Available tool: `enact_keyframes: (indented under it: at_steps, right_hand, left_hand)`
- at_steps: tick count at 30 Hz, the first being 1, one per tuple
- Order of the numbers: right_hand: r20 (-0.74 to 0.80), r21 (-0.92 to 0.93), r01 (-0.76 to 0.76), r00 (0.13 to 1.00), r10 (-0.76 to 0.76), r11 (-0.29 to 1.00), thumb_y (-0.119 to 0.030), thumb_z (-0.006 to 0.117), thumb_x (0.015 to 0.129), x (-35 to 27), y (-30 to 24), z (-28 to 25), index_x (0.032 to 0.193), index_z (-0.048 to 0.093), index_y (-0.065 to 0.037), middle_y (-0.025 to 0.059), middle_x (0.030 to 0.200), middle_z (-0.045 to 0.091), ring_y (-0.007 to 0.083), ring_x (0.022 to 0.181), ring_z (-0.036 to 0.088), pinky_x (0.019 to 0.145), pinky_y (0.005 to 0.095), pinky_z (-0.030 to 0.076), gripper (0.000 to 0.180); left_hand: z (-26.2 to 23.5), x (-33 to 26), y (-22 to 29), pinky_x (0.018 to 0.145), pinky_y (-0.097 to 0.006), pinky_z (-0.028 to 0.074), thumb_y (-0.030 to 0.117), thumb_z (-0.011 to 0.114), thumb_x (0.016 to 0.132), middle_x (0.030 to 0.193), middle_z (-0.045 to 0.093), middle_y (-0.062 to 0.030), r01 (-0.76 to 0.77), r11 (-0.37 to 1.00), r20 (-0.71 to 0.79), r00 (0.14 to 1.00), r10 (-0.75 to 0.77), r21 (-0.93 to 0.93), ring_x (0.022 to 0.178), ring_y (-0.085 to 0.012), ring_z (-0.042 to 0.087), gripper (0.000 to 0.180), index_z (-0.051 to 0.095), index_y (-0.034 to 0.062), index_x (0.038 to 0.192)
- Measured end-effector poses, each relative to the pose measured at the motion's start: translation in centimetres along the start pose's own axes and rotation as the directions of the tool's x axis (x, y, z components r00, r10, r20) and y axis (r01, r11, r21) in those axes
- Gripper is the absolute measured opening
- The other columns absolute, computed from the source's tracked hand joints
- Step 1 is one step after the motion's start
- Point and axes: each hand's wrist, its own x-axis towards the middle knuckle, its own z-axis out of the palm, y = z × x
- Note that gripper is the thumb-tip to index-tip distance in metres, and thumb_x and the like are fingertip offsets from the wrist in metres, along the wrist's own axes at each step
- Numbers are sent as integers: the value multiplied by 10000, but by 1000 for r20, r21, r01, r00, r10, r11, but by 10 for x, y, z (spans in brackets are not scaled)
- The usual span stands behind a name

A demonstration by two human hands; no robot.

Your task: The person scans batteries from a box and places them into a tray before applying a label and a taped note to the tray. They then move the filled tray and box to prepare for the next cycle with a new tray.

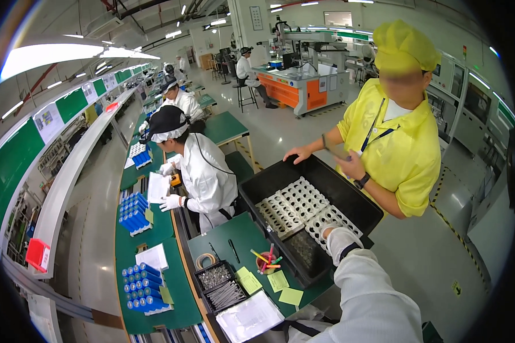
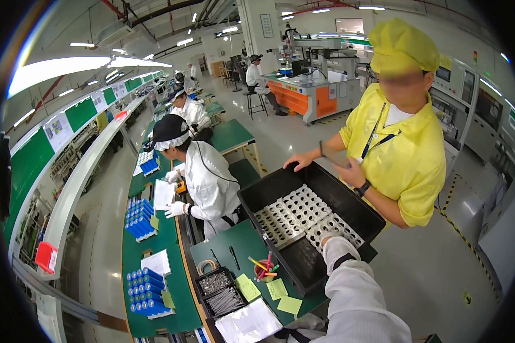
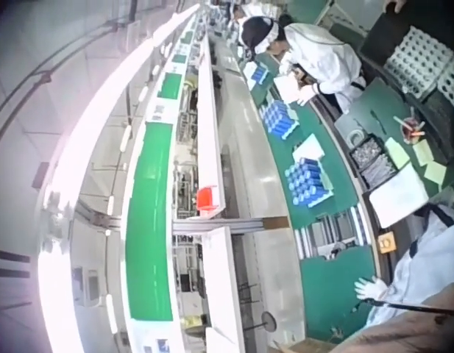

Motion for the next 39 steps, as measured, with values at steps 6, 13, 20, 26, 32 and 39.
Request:
enact_keyframes:
  at_steps: [6,13,20,26,32,39]
  right_hand:
    - [-254,495,8,957,136,869,-358,429,1005,-32,-37,-1,1458,369,-335,70,1552,272,434,1407,263,1074,665,277,457]
    - [-366,418,261,925,-101,870,-313,701,779,-94,-36,-36,1416,452,-249,149,1516,308,399,1318,430,1058,541,387,686]
    - [-866,354,859,451,-218,368,-313,823,639,-258,-12,-64,1406,475,-163,201,1406,440,359,1246,503,1028,374,430,856]
    - [-815,-171,935,-311,-488,-311,-228,825,656,-478,-16,-34,1425,448,-88,171,1344,458,308,1242,498,1057,358,390,868]
    - [-393,900,-44,-514,-763,-434,-218,823,683,-564,-90,82,1487,282,-61,125,1429,440,310,1297,456,1097,442,368,982]
    - [26,994,-59,-690,-723,93,-200,786,640,-615,-136,204,1445,344,-103,147,1434,430,344,1298,449,1088,476,385,924]
  left_hand:
    - [-38,4,-1,1073,-505,325,397,403,984,1460,460,-129,70,995,48,996,-73,72,1328,-325,422,529,502,58,1378]
    - [7,-5,-17,1073,-500,319,425,371,1007,1480,442,-107,66,990,-40,997,-61,122,1339,-324,416,532,489,81,1396]
    - [-23,16,-18,1090,-459,345,194,613,904,1357,479,-289,102,730,-22,987,-158,-676,1245,-425,461,565,437,-63,1375]
    - [-91,48,-35,952,-363,459,59,586,909,1217,617,-172,-3,213,7,999,45,-977,1081,-273,589,384,568,31,1291]
    - [-207,37,-50,1019,-357,445,129,597,929,1272,581,-153,547,-653,350,837,421,-523,1218,-230,537,479,451,-6,1365]
    - [-216,-16,-115,980,-432,469,164,586,951,1322,502,-125,321,-878,555,828,78,-355,1179,-278,520,508,385,50,1403]
